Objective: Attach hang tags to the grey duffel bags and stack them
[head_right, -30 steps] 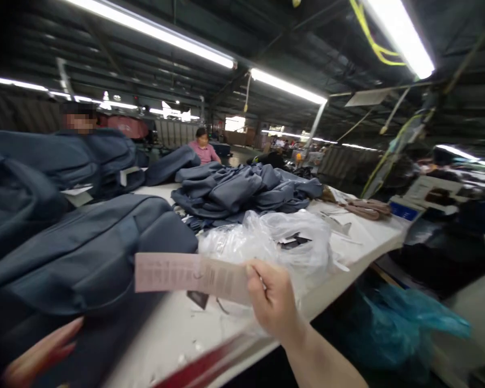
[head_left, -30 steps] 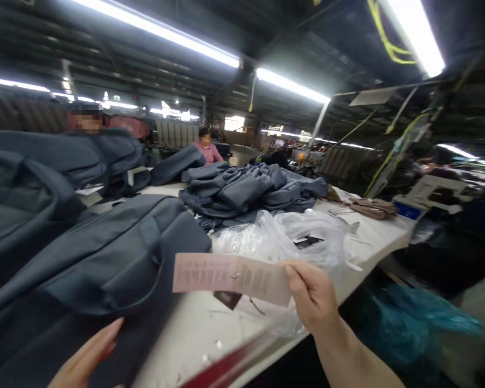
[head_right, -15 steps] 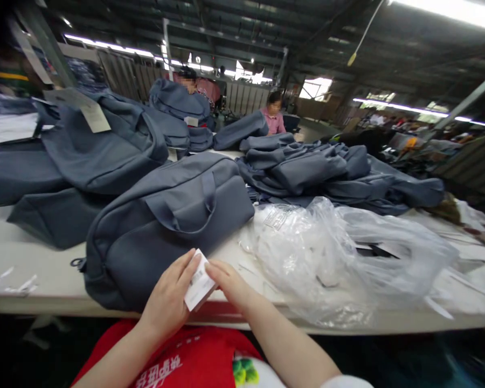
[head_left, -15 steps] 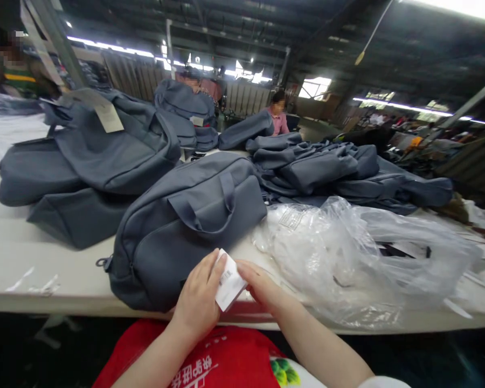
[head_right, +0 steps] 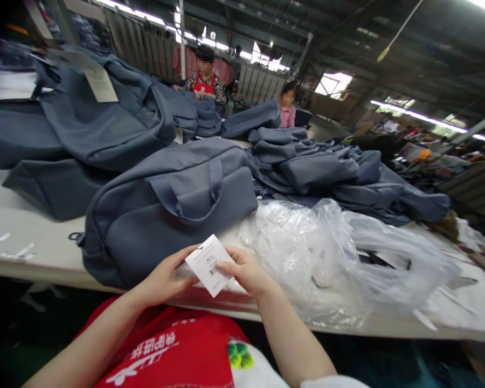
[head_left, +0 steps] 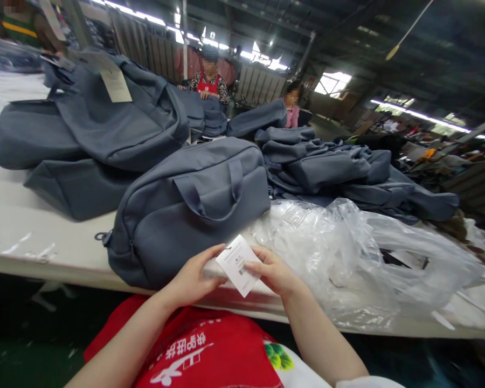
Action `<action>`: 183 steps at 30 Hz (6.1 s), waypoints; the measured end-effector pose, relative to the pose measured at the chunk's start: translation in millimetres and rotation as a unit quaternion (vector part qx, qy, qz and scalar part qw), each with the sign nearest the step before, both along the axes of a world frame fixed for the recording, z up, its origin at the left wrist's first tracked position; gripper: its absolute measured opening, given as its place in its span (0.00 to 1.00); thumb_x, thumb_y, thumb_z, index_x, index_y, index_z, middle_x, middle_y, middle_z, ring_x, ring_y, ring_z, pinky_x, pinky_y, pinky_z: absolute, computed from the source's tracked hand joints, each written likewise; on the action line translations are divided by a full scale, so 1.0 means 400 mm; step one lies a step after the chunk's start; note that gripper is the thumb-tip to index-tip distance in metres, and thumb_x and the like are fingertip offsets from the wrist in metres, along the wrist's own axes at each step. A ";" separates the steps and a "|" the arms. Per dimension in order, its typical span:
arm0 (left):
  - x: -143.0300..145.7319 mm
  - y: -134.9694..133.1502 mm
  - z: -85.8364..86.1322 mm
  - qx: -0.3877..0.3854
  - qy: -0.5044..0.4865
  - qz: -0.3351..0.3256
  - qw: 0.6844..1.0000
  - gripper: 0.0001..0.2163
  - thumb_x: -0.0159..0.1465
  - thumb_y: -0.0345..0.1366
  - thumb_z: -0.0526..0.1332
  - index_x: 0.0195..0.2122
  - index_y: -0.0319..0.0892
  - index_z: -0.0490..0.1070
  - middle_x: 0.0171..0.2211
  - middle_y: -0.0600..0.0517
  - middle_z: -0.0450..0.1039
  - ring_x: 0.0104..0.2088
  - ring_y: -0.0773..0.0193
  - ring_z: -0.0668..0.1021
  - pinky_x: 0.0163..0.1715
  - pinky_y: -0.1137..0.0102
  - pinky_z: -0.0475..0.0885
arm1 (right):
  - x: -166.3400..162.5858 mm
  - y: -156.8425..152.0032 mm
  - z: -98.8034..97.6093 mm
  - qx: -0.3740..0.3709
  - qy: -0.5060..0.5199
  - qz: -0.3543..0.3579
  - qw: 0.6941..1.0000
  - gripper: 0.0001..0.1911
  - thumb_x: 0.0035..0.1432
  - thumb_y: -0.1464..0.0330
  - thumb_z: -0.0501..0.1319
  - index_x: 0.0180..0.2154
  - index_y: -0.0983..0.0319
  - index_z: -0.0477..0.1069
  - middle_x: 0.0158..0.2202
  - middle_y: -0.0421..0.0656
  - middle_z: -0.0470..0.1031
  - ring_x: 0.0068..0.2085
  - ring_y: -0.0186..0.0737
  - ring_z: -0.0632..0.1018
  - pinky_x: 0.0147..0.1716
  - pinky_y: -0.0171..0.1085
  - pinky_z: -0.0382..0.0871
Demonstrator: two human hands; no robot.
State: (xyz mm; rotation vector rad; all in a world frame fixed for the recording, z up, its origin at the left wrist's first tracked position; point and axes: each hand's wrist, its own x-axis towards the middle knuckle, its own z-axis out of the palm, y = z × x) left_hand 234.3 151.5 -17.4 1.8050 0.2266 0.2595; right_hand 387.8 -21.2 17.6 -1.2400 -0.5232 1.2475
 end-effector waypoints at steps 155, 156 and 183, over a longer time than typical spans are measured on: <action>-0.028 -0.021 0.045 -0.056 0.017 0.116 0.992 0.16 0.68 0.49 0.52 0.30 0.43 0.64 0.20 0.57 0.70 0.23 0.67 0.72 0.28 0.73 0.66 | -0.112 0.120 -0.084 0.056 -0.071 -0.157 0.983 0.18 0.57 0.53 0.62 0.35 0.63 0.69 0.28 0.42 0.77 0.28 0.33 0.78 0.25 0.30 0.70; -0.028 -0.023 0.045 -0.061 0.022 0.109 0.992 0.16 0.67 0.49 0.54 0.29 0.43 0.64 0.20 0.56 0.71 0.23 0.67 0.72 0.28 0.73 0.66 | -0.109 0.119 -0.085 0.058 -0.071 -0.162 0.982 0.18 0.57 0.53 0.62 0.35 0.63 0.69 0.28 0.42 0.77 0.27 0.33 0.78 0.25 0.30 0.69; -0.040 0.015 0.067 -0.116 0.053 0.129 0.983 0.11 0.56 0.42 0.66 0.32 0.41 0.67 0.24 0.54 0.75 0.27 0.65 0.77 0.29 0.73 0.68 | -0.093 0.197 -0.020 0.093 -0.072 -0.178 0.977 0.18 0.55 0.55 0.65 0.34 0.65 0.71 0.29 0.43 0.79 0.26 0.31 0.76 0.25 0.29 0.67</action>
